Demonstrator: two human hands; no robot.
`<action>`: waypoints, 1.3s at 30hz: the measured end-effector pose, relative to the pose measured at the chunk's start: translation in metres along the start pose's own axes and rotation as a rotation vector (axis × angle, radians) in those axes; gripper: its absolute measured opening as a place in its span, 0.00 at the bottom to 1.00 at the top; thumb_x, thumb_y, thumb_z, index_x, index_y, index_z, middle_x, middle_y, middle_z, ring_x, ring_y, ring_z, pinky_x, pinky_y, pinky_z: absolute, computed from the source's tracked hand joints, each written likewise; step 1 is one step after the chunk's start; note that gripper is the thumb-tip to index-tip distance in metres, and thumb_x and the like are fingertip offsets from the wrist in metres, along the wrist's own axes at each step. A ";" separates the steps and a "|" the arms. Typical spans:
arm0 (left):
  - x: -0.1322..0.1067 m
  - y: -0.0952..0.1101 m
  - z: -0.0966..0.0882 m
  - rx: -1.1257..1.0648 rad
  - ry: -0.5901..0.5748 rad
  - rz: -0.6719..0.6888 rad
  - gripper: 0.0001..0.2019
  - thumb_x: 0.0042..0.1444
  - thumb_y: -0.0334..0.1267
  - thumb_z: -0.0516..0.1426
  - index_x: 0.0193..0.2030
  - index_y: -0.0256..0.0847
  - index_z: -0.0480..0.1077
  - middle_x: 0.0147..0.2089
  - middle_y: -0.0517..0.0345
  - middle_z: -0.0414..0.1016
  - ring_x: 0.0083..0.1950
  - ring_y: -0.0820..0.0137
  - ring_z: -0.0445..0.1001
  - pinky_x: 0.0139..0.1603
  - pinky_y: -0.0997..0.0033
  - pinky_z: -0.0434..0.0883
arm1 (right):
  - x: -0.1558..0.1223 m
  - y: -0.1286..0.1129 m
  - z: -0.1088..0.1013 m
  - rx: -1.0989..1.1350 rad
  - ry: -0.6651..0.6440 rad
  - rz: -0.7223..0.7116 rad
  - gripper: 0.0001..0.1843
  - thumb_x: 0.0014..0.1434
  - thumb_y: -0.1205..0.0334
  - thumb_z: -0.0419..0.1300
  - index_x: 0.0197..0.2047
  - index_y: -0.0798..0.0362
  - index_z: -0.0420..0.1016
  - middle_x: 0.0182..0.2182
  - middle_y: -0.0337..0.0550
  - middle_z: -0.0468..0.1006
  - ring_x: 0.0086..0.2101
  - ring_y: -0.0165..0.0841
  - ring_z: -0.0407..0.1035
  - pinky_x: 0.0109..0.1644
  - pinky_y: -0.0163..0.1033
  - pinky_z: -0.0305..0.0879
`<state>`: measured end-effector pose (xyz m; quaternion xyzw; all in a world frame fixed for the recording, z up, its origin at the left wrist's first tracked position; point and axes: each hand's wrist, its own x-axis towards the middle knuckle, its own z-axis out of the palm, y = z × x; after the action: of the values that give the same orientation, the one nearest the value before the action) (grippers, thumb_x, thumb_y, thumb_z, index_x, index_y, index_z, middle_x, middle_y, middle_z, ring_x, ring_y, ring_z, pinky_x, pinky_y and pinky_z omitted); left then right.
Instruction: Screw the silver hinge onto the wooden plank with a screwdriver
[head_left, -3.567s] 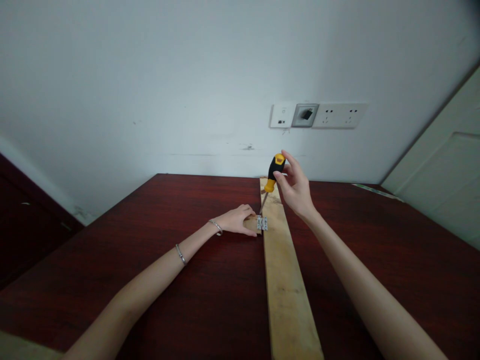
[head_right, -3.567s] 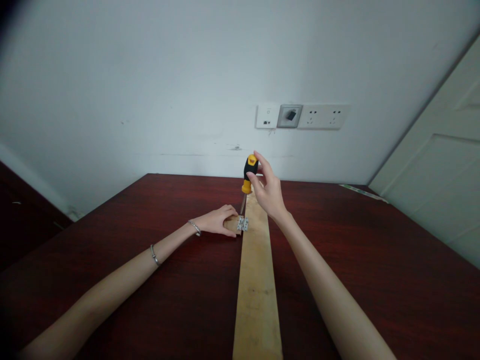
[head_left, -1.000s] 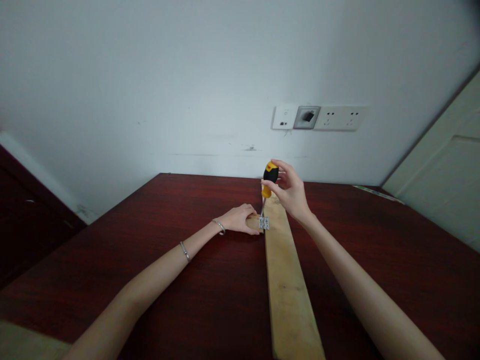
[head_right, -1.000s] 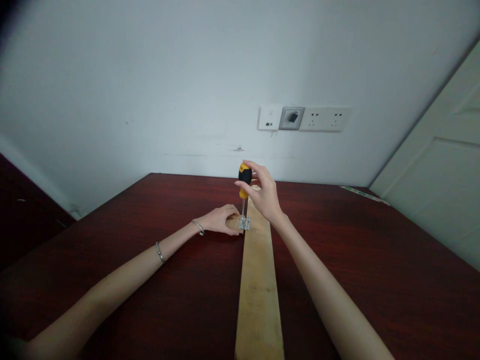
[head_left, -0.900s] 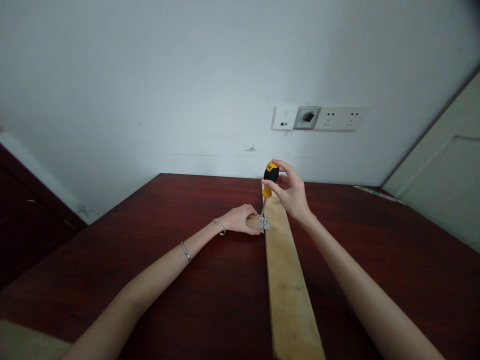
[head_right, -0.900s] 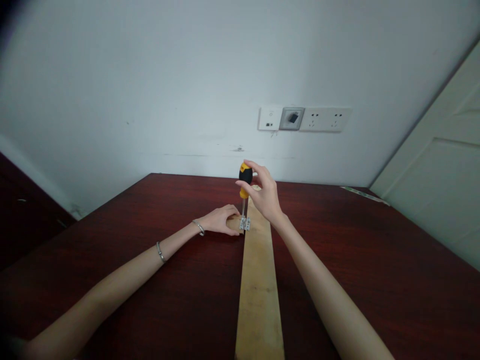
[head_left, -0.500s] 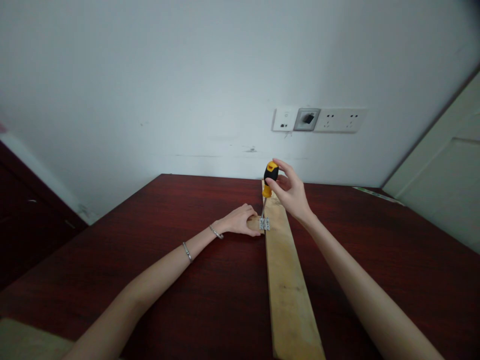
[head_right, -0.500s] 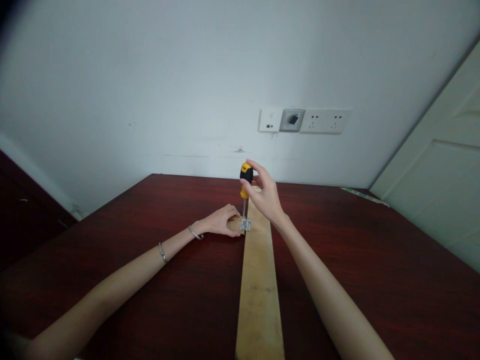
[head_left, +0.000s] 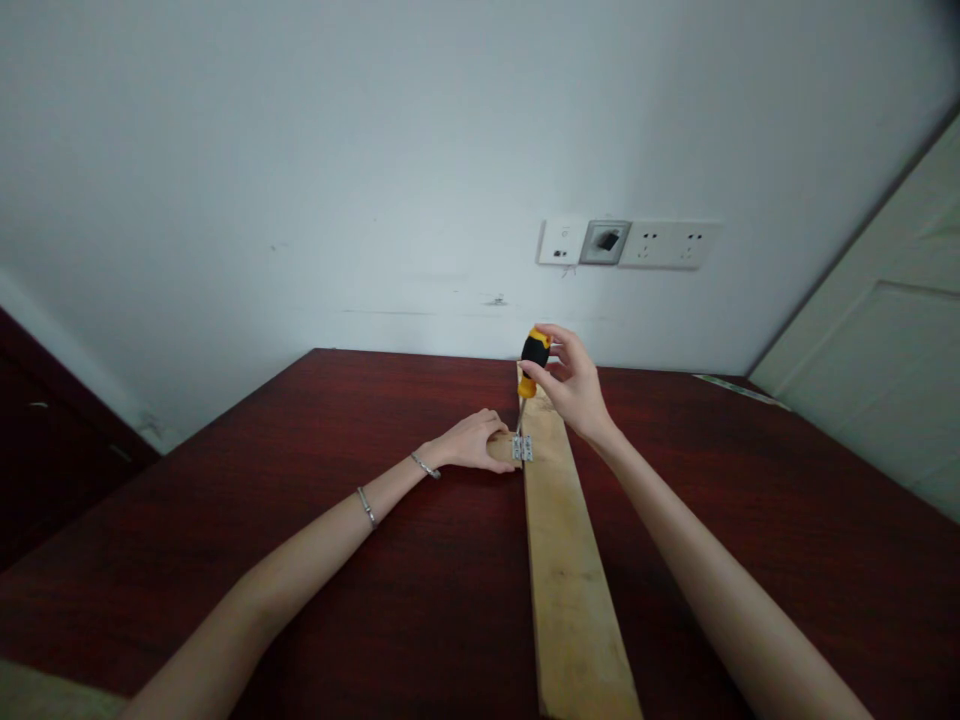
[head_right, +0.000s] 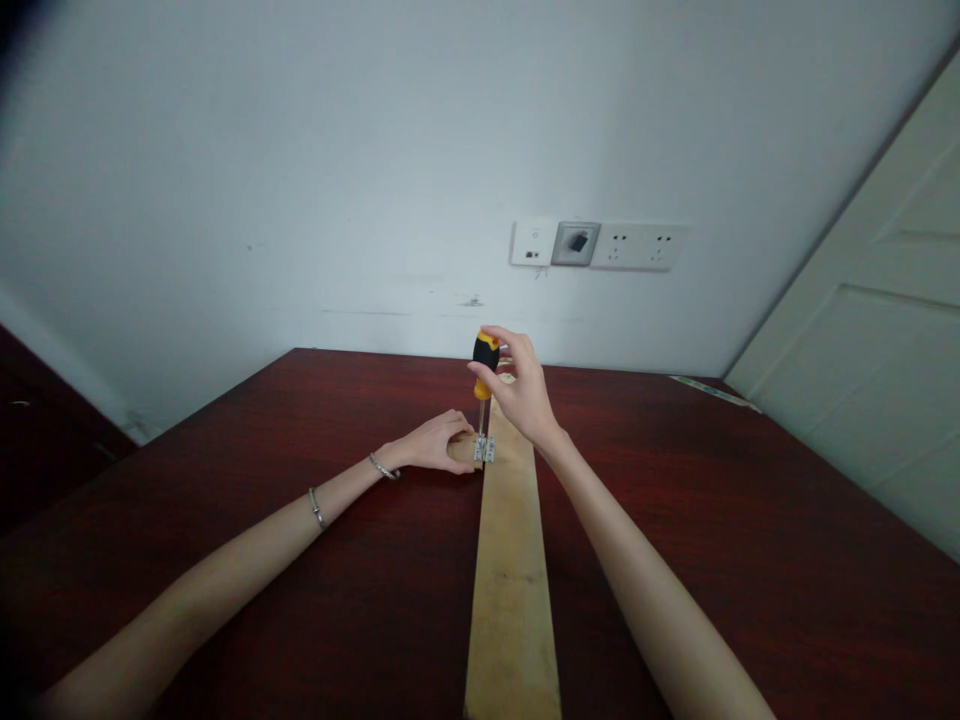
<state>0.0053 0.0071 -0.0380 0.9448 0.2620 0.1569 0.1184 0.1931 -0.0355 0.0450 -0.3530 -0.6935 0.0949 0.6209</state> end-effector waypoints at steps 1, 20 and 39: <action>0.000 0.000 0.000 -0.004 -0.002 -0.006 0.27 0.44 0.54 0.66 0.44 0.37 0.72 0.43 0.52 0.70 0.45 0.62 0.68 0.47 0.66 0.66 | 0.000 -0.001 -0.001 0.000 0.005 0.008 0.23 0.56 0.54 0.63 0.56 0.41 0.68 0.53 0.44 0.70 0.45 0.36 0.69 0.45 0.44 0.73; 0.001 0.000 -0.003 -0.021 0.015 0.008 0.27 0.44 0.55 0.66 0.46 0.37 0.71 0.44 0.51 0.69 0.46 0.62 0.67 0.48 0.66 0.66 | 0.003 -0.005 -0.007 -0.049 0.007 -0.027 0.19 0.57 0.55 0.63 0.52 0.43 0.70 0.49 0.45 0.71 0.45 0.36 0.69 0.41 0.42 0.73; 0.002 0.002 -0.008 0.025 0.004 0.044 0.27 0.45 0.55 0.66 0.45 0.36 0.73 0.42 0.51 0.70 0.44 0.63 0.67 0.46 0.67 0.65 | 0.006 -0.012 -0.012 -0.053 -0.030 -0.017 0.18 0.56 0.56 0.64 0.50 0.44 0.72 0.47 0.44 0.70 0.46 0.37 0.69 0.44 0.42 0.73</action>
<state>0.0047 0.0079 -0.0298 0.9514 0.2435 0.1583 0.1027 0.2005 -0.0444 0.0587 -0.3618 -0.7080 0.0765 0.6016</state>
